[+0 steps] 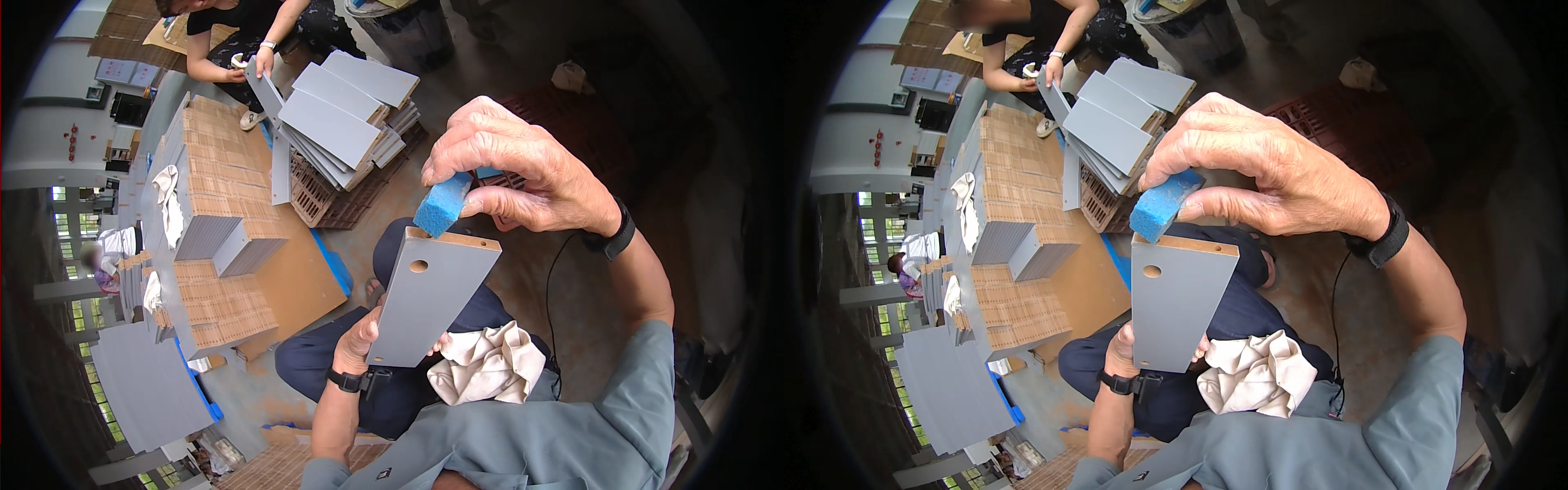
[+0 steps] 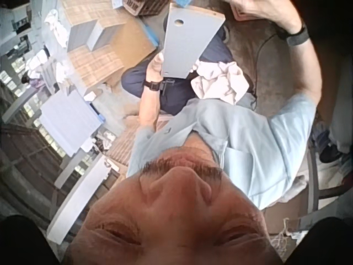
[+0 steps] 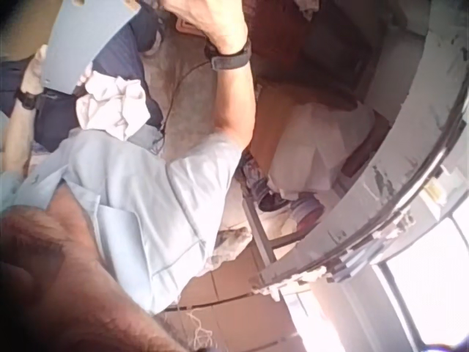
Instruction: The recorder inspects wooden furniture panels, wipes them with a cloth, and sands the edges with a sanding block.
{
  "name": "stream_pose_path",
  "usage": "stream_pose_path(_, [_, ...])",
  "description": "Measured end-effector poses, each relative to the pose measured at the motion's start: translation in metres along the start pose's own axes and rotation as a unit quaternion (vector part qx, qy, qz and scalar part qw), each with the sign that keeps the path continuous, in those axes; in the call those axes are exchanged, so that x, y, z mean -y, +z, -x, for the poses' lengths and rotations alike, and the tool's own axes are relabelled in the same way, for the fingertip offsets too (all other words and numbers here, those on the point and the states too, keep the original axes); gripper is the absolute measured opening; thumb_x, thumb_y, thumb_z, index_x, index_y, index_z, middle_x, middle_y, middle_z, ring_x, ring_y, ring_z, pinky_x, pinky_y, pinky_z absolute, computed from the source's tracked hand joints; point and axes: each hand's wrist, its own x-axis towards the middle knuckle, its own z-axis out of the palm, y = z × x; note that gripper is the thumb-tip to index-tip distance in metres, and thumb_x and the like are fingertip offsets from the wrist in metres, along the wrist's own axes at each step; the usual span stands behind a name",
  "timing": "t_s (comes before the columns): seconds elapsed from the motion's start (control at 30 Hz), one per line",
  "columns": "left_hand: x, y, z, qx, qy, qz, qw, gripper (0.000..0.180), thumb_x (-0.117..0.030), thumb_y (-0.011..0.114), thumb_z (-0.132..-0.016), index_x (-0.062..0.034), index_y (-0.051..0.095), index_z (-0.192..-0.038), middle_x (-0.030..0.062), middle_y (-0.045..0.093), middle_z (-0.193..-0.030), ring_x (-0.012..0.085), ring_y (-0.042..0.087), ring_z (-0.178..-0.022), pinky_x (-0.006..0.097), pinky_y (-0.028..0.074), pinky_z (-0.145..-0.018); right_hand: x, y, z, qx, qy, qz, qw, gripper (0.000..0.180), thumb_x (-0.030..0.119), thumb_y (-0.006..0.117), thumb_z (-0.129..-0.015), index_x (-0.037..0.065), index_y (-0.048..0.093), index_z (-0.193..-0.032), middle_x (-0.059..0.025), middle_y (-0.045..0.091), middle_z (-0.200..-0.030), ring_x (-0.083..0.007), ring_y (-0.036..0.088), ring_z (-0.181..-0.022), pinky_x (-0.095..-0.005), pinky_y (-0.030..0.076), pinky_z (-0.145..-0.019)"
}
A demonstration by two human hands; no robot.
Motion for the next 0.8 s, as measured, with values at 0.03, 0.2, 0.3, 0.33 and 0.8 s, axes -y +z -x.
stream_pose_path(0.03, [0.0,-0.001,0.0,0.01,0.004,0.01,1.0,0.099,-0.056,0.079,-0.078,-0.0075,0.032,-0.151,0.0299,0.056,-0.124,0.0437,0.062,-0.109,0.053,0.054,-0.088,0.001,0.0,-0.004,0.026,-0.023,-0.005,0.999,0.031,0.028,0.072,-0.089,0.008,0.069,-0.113,-0.0044,0.068,-0.11,-0.0251,0.058,-0.105,-0.0393,0.046,-0.096])
stream_pose_path(0.2, [-0.004,0.004,-0.002,0.03,-0.012,0.029,0.999,0.095,-0.053,0.078,-0.079,-0.0064,0.035,-0.15,0.0317,0.056,-0.126,0.0448,0.061,-0.11,0.055,0.055,-0.087,-0.013,0.014,-0.013,0.009,-0.009,0.146,0.989,0.026,0.023,0.072,-0.088,0.013,0.067,-0.112,-0.0048,0.065,-0.103,-0.0269,0.057,-0.103,-0.0428,0.047,-0.094])
stream_pose_path(0.3, [-0.001,0.005,-0.003,0.012,-0.001,0.034,0.999,0.094,-0.054,0.078,-0.078,-0.0047,0.038,-0.148,0.0333,0.057,-0.122,0.045,0.062,-0.11,0.053,0.056,-0.087,-0.02,0.017,-0.01,-0.022,0.008,0.137,0.99,0.031,0.023,0.074,-0.086,0.01,0.067,-0.112,-0.0066,0.065,-0.103,-0.0273,0.057,-0.103,-0.0409,0.048,-0.092])
stream_pose_path(0.33, [-0.003,0.006,-0.005,0.016,-0.004,0.031,0.999,0.093,-0.054,0.078,-0.078,-0.0032,0.04,-0.146,0.034,0.058,-0.121,0.0449,0.062,-0.109,0.052,0.056,-0.086,-0.019,0.016,-0.008,-0.022,0.007,0.136,0.99,0.031,0.023,0.074,-0.086,0.01,0.067,-0.112,-0.0066,0.065,-0.103,-0.0273,0.057,-0.103,-0.0409,0.048,-0.092])
stream_pose_path(0.8, [-0.011,0.018,-0.005,-0.004,-0.034,-0.015,0.999,0.101,-0.074,0.061,-0.083,0.0064,0.043,-0.141,0.0353,0.057,-0.123,0.0376,0.064,-0.106,0.045,0.057,-0.087,0.0,-0.001,-0.009,0.023,-0.128,0.301,0.945,0.034,0.018,0.078,-0.073,0.018,0.069,-0.105,0.0027,0.061,-0.101,-0.0232,0.056,-0.107,-0.0403,0.047,-0.093])
